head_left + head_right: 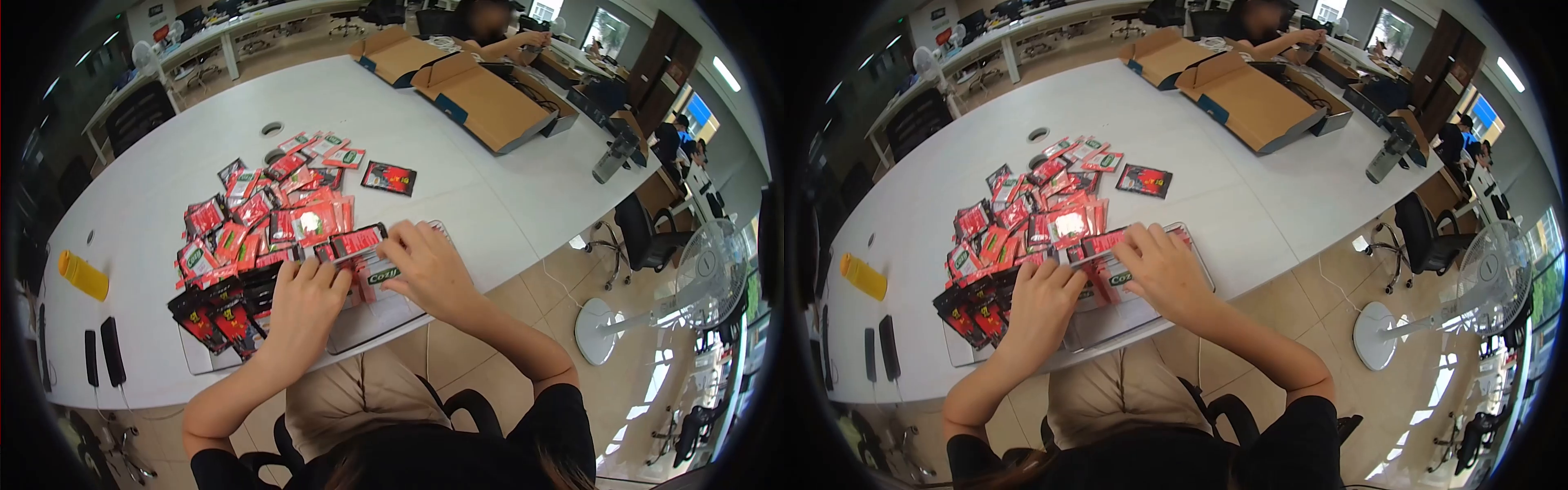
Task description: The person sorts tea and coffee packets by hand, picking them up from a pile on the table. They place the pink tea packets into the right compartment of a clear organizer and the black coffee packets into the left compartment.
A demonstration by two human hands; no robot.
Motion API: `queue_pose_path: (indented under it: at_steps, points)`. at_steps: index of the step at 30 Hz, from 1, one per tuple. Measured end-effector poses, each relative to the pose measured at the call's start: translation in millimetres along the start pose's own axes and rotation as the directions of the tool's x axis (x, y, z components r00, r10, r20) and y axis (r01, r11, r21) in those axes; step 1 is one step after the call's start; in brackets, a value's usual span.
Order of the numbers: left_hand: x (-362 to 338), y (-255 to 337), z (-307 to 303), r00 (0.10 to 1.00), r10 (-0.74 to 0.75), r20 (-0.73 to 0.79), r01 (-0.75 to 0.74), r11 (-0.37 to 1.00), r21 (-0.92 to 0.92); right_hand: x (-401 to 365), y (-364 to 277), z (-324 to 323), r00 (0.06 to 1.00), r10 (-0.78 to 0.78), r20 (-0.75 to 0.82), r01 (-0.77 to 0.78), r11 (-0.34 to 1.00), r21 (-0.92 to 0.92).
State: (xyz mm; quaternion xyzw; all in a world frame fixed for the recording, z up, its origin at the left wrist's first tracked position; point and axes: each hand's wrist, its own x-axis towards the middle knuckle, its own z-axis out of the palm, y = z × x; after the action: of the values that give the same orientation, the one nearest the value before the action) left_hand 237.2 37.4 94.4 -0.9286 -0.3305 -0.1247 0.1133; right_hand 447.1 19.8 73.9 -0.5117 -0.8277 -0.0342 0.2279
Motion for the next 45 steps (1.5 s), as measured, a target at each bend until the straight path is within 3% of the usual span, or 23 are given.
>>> queue_pose_path:
  at_steps: [2, 5, 12, 15, 17, 20, 23, 26, 29, 31, 32, 35, 37, 39, 41, 45]
  points:
    - [3.5, 5.6, -1.9, 0.996, -0.072, -0.061, 0.076, 0.994, 0.072, 6.1, -2.5, 0.3, 0.997, -0.028, -0.075, 0.024, 0.998, -0.052]
    - [5.2, -0.3, 8.7, 0.985, -0.140, -0.102, 0.153, 0.980, 0.125, 12.1, 1.5, 4.8, 0.998, -0.052, -0.046, 0.050, 0.998, -0.032]
    - [5.8, -3.4, 15.1, 0.970, -0.217, 0.114, 0.208, 0.974, 0.086, 14.1, 0.8, 8.5, 0.998, -0.059, -0.002, 0.059, 0.997, -0.048]
    - [7.6, -4.7, 15.7, 0.975, -0.191, 0.118, 0.182, 0.980, 0.086, 14.2, 4.4, 9.0, 0.999, -0.049, -0.015, 0.048, 0.997, -0.056]
    - [7.0, -5.5, 19.4, 0.978, -0.178, 0.108, 0.167, 0.981, 0.100, 11.2, 5.2, 8.4, 0.999, -0.034, -0.022, 0.034, 0.999, -0.012]
    - [4.8, -7.0, 13.1, 0.978, -0.177, 0.111, 0.172, 0.984, 0.047, 1.8, 6.8, -4.8, 0.985, 0.024, -0.169, -0.005, 0.994, 0.112]
    - [4.9, -9.9, 5.4, 0.981, -0.173, 0.084, 0.174, 0.985, -0.006, -14.1, 13.8, -15.3, 0.947, 0.170, -0.273, -0.076, 0.943, 0.325]
    - [3.2, -9.7, 1.4, 0.985, -0.157, 0.070, 0.161, 0.984, -0.070, -27.6, 10.2, -30.7, 0.977, 0.212, -0.028, -0.162, 0.819, 0.551]
    - [-1.1, -7.2, -5.5, 0.989, -0.144, 0.014, 0.144, 0.977, -0.158, -30.5, -1.4, -24.4, 0.995, 0.057, -0.078, -0.018, 0.902, 0.431]
    - [-2.0, -10.7, -14.1, 0.988, -0.152, -0.040, 0.143, 0.975, -0.169, -30.7, -3.8, -23.7, 0.978, 0.032, -0.207, 0.038, 0.944, 0.327]
    - [-3.0, -16.0, -20.2, 0.985, -0.162, -0.063, 0.151, 0.977, -0.149, -29.5, -3.4, -23.0, 0.963, 0.013, -0.270, 0.064, 0.960, 0.273]
    - [-4.0, -40.1, -37.1, 0.965, -0.222, -0.138, 0.204, 0.970, -0.136, -43.7, 37.6, -10.2, 0.850, 0.279, -0.447, -0.033, 0.874, 0.484]
    - [-0.7, -66.1, -39.9, 0.950, -0.278, -0.140, 0.265, 0.958, -0.105, -57.3, 59.5, -2.6, 0.683, 0.579, -0.446, -0.137, 0.701, 0.700]
    - [5.9, -100.1, -35.0, 0.952, -0.283, -0.118, 0.278, 0.959, -0.059, -58.5, 82.3, 10.6, 0.584, 0.686, -0.434, -0.145, 0.614, 0.776]
    - [20.8, -132.9, -31.6, 0.914, -0.385, 0.132, 0.404, 0.895, -0.188, -55.6, 89.0, 22.5, 0.472, 0.815, -0.336, -0.117, 0.436, 0.892]
    - [34.0, -213.0, 5.9, 0.880, -0.299, 0.368, 0.364, 0.924, -0.120, -54.6, 105.0, 50.4, 0.435, 0.863, -0.258, -0.136, 0.346, 0.928]
